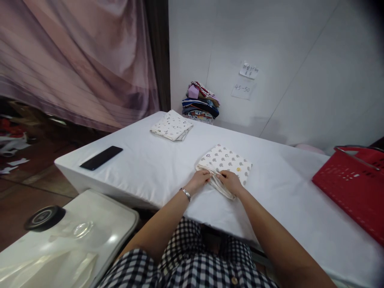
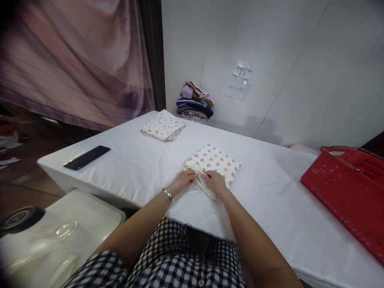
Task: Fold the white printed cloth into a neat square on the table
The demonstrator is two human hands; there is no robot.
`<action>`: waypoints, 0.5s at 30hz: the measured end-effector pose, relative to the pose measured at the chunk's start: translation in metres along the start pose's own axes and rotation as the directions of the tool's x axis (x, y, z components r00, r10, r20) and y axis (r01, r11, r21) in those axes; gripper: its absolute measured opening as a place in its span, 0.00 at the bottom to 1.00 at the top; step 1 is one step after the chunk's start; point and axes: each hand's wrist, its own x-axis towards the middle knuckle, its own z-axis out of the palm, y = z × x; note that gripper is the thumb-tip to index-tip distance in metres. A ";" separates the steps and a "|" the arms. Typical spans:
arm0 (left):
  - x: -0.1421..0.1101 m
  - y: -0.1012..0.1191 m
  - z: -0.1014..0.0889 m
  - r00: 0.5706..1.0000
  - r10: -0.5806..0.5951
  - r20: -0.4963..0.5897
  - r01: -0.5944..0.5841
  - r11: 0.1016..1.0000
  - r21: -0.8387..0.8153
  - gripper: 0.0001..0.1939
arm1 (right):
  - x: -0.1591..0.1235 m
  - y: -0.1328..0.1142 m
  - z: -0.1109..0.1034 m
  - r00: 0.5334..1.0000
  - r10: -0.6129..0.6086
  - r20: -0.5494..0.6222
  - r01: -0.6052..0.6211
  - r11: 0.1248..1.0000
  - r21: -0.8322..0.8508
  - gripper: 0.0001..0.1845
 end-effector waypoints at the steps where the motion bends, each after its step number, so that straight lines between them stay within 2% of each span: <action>1: 0.000 0.001 -0.001 1.000 -0.010 0.015 0.010 1.000 -0.010 0.14 | 0.000 0.000 0.000 1.000 -0.003 0.001 0.003 1.000 -0.016 0.15; 6: 0.000 0.004 -0.001 0.998 -0.064 0.023 0.064 0.998 -0.010 0.13 | -0.004 -0.007 0.003 0.998 -0.068 0.014 0.069 0.980 -0.188 0.11; 10: 0.003 0.003 0.003 0.991 -0.056 -0.121 0.068 0.993 0.095 0.11 | -0.006 -0.009 0.006 0.992 -0.123 0.005 0.120 0.960 -0.254 0.08; 12: 0.004 0.003 0.003 0.980 -0.052 -0.194 0.080 0.987 0.140 0.11 | -0.004 -0.006 0.007 0.996 -0.077 -0.033 0.070 0.979 -0.191 0.11; 15: 0.004 0.000 0.000 0.966 -0.071 -0.250 0.114 0.980 0.162 0.10 | -0.002 0.000 0.006 0.997 0.036 -0.073 -0.036 0.999 0.009 0.14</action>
